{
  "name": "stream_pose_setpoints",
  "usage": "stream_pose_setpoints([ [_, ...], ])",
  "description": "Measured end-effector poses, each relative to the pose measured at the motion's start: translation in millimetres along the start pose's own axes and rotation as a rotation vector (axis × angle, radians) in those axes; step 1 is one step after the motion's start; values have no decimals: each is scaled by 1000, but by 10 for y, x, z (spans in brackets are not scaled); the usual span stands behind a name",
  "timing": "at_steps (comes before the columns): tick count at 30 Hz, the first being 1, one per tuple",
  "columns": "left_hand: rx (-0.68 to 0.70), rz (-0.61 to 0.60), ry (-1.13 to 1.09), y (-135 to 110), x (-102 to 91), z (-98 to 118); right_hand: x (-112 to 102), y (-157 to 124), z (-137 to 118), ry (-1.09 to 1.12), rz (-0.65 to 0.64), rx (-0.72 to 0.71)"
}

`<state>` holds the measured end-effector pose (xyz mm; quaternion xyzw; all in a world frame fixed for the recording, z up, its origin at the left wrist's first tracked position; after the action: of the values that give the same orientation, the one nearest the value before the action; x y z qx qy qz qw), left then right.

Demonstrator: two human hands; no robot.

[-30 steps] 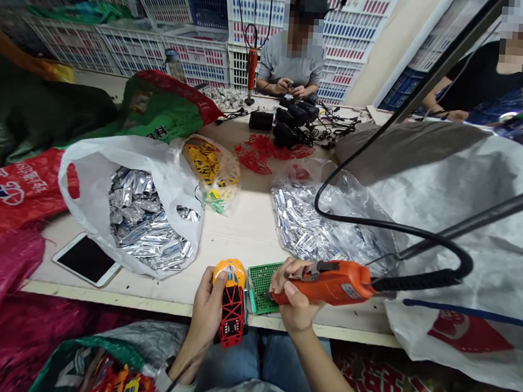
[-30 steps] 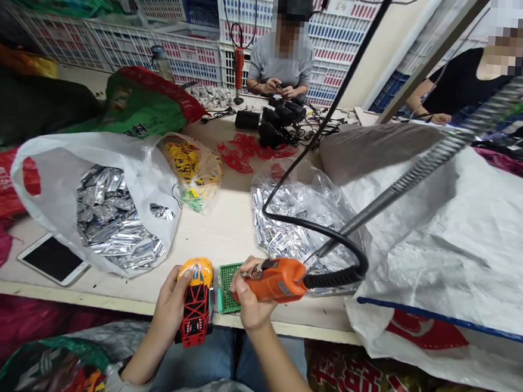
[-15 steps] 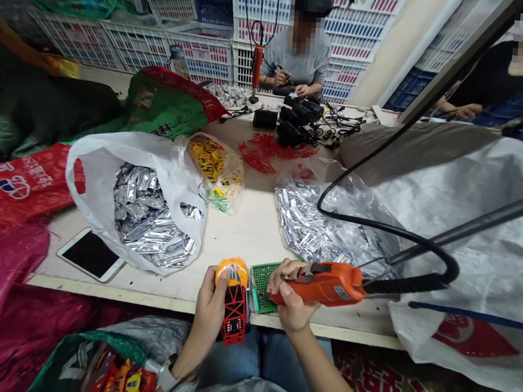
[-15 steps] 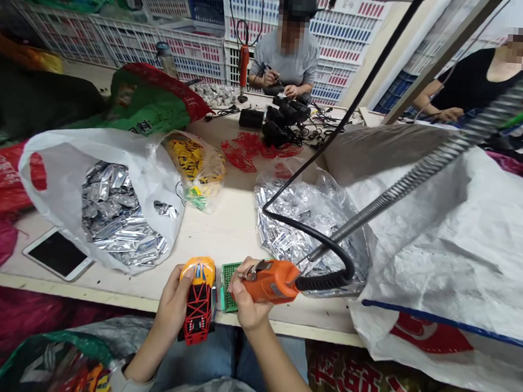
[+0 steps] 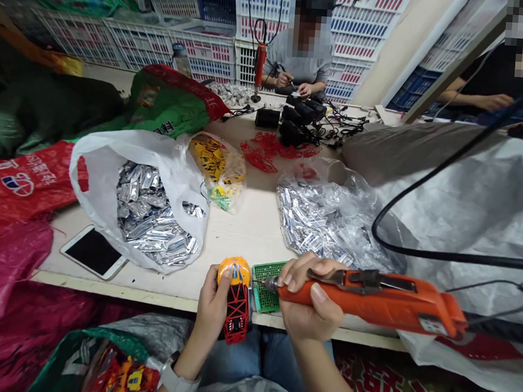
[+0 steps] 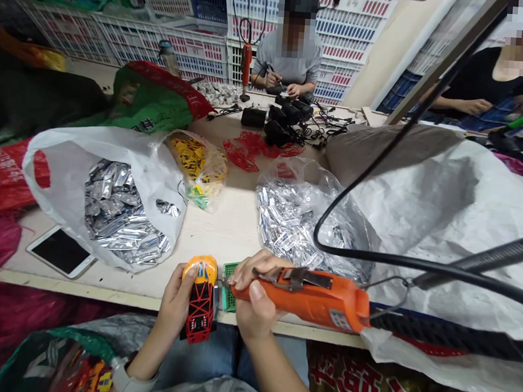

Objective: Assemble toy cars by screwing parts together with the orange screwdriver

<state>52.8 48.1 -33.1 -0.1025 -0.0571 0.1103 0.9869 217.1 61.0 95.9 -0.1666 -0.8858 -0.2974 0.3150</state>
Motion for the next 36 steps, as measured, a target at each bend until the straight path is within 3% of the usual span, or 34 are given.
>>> stream_pose_setpoints([
  [7, 15, 24, 7, 16, 2, 18, 115, -35, 161, -25, -54, -38],
  [18, 22, 69, 44, 15, 10, 50, 116, -69, 215, -100, -115, -53],
  [36, -4, 80, 66, 8, 35, 138, 85, -100, 274, -132, -103, -27],
])
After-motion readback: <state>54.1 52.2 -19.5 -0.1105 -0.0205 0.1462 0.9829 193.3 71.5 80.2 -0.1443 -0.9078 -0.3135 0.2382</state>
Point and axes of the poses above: each hand's wrist, its own y-axis towards the middle knuckle, its own x-axis out of the palm, z = x × y, the point moved 5 cm from there along y, towards the middle knuckle, and after that the axes turned 1 degree about y, right-handed, at the moved point
